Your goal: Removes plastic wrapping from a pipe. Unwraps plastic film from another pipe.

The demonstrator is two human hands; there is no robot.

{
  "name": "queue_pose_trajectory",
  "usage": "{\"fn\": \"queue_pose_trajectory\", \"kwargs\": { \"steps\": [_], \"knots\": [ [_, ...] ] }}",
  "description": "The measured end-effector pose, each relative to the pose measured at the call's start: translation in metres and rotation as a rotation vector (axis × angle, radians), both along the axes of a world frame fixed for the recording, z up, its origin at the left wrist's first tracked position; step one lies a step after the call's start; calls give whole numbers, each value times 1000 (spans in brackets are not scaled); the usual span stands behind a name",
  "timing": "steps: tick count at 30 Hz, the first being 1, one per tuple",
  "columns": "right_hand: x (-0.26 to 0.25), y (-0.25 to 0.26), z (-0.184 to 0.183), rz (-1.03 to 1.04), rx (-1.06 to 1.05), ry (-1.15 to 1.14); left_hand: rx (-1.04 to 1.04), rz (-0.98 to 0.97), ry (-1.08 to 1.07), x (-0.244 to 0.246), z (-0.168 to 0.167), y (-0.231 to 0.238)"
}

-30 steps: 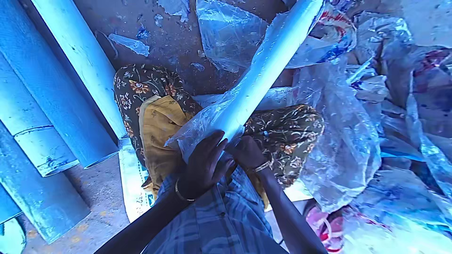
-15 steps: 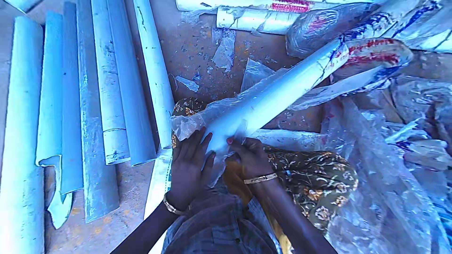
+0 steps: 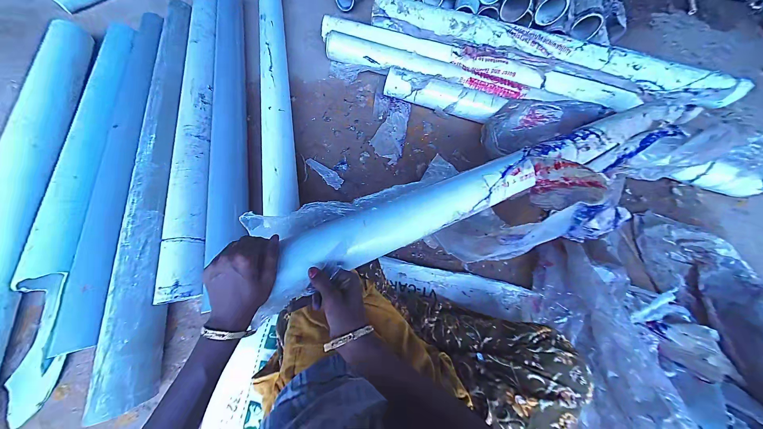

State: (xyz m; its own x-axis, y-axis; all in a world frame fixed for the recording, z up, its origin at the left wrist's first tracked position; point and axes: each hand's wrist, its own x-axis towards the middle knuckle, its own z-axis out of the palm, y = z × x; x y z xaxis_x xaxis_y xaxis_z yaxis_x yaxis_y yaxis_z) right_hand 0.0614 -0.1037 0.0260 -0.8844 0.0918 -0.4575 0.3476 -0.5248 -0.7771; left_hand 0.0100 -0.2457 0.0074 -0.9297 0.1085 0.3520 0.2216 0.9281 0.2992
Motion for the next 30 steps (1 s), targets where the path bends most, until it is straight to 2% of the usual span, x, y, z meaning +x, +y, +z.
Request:
{"fn": "queue_pose_trajectory", "kwargs": {
  "steps": [7, 12, 18, 21, 23, 25, 27, 28, 30],
  "knots": [
    [-4, 3, -32, -49, 31, 133, -26, 81, -500, -40, 20, 1],
    [32, 17, -51, 43, 141, 255, -9, 104, -619, -61, 17, -2],
    [69, 34, -62, 92, 254, 196, 23, 28, -665, -74, 12, 1],
    [77, 55, -61, 234, 461, 120, -46, 28, -685, -75, 21, 5],
    [86, 79, -64, 227, 684, 164, -81, 5, -611, -63, 23, 7],
    [92, 111, -68, 121, 867, 380, -94, -42, -314, -35, 10, 11],
    [83, 137, -57, 2, 950, 527, -85, -92, 157, -7, -16, 14],
    [74, 145, -48, -37, 977, 581, -60, -103, 261, 7, -22, 17],
    [52, 153, -35, -77, 1006, 702, -18, -134, 332, 32, -29, 19]
  ]
}}
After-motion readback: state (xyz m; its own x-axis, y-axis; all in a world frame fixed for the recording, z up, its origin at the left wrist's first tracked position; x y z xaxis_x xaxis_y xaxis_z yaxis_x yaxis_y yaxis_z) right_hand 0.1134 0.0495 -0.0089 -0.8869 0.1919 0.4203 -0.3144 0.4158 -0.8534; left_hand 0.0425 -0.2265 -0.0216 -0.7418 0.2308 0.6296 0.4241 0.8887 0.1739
